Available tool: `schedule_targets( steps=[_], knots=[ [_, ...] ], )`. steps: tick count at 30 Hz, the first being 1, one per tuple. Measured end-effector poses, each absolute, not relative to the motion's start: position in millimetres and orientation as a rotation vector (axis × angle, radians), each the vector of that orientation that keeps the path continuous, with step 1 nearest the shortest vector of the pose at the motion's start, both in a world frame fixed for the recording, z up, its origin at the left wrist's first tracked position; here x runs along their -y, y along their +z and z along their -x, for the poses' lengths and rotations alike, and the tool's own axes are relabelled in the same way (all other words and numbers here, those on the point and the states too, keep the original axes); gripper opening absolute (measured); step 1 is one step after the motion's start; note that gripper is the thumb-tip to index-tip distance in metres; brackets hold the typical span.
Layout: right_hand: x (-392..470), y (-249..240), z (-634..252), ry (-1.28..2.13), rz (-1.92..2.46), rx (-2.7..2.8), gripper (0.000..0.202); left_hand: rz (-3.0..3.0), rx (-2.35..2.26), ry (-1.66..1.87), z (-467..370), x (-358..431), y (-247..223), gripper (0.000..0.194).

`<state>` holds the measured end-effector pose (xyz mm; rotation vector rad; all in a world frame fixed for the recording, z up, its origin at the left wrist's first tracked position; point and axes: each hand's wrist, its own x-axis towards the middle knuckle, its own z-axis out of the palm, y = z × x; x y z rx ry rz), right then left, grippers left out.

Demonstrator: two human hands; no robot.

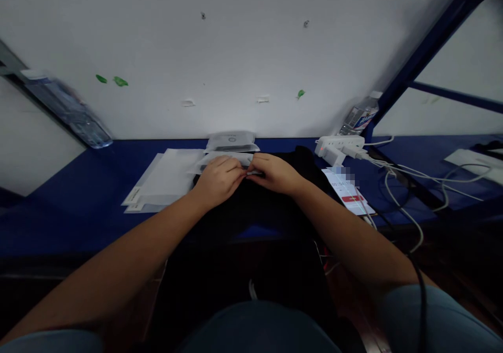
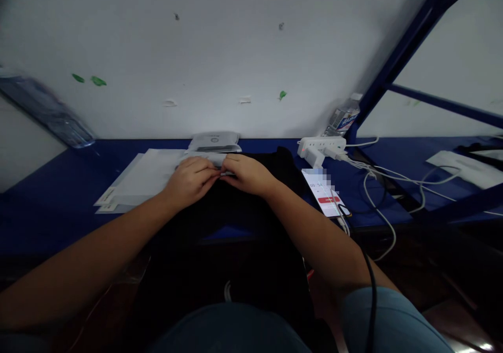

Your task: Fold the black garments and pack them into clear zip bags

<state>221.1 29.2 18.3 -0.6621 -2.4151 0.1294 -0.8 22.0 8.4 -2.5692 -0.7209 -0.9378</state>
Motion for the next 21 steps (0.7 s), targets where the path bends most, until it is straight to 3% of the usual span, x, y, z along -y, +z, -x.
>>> schedule_targets(
  steps=[9,21],
  knots=[
    [-29.2,15.3,-219.7,-0.170,0.734,2.445,0.012,2.518,0.734,-0.944,-1.5,-24.2,8.0,0.019],
    [-27.4,17.8,-221.7,-0.279,0.765,2.436,0.017,2.495,0.774,-0.946,-1.4,-22.9,12.1,0.021]
  ],
)
